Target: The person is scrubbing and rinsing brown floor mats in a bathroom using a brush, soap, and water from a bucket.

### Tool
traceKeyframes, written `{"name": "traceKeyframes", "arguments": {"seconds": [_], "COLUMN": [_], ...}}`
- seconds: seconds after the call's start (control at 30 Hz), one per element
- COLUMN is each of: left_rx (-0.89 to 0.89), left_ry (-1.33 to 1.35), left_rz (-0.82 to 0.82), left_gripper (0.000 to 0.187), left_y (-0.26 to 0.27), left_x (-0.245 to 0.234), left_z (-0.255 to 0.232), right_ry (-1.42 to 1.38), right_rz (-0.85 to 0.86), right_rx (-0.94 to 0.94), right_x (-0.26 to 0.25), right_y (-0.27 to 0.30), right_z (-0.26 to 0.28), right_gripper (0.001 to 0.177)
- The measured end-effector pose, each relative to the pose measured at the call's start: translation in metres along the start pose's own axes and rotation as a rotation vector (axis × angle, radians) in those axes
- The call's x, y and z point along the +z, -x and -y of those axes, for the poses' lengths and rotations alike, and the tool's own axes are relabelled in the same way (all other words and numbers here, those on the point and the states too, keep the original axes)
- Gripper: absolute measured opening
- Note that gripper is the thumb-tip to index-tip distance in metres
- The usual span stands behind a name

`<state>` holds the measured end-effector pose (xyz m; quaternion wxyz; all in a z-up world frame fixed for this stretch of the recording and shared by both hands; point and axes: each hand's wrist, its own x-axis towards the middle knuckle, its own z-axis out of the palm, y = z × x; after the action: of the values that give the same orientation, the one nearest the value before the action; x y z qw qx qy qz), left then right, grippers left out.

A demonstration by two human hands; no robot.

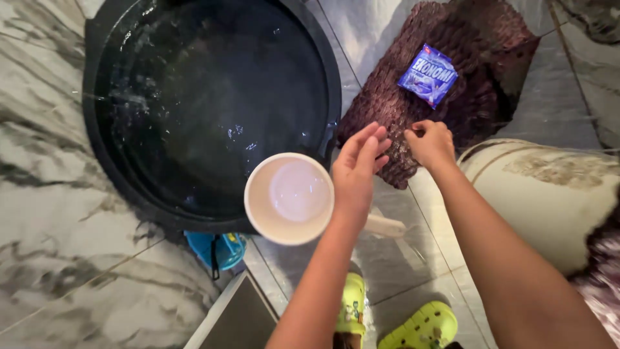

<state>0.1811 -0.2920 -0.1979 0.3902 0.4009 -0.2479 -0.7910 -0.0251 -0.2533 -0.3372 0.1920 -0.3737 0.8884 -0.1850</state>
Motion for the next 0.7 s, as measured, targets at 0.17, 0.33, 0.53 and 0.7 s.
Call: {"name": "traceKeyframes", "arguments": {"seconds": [0.17,0.33,0.53,0.7], "left_rx": [-0.023,-0.086,-0.131,-0.073], "left_ry": [-0.068,-0.094,-0.121,-0.144], "left_rz": [0.047,0.073,0.112,0.125], "left_gripper": [0.042,0.044,0.043,0.042], "left_y": [-0.044,-0.065,-0.075,-0.076], "left_x": [-0.009,-0.009,-0.004,-0.002], "left_z": [0.008,0.01,0.025,0.033], "right_ry": [-0.098,-0.842,-0.966,-0.762], "right_rz": [-0.107,-0.156,-0.26,-0.326], "right_rx": [0.038,0.549,0.53,0.688], "right_x": [0.053,0.076,0.091,0.072], "right_y": [-0.057,-0.106,-0.123,-0.125], "right_z": [-0.055,-0.084,-0.098,-0.042], "right_gripper": [0.041,0.033,0.027,0.02]}}
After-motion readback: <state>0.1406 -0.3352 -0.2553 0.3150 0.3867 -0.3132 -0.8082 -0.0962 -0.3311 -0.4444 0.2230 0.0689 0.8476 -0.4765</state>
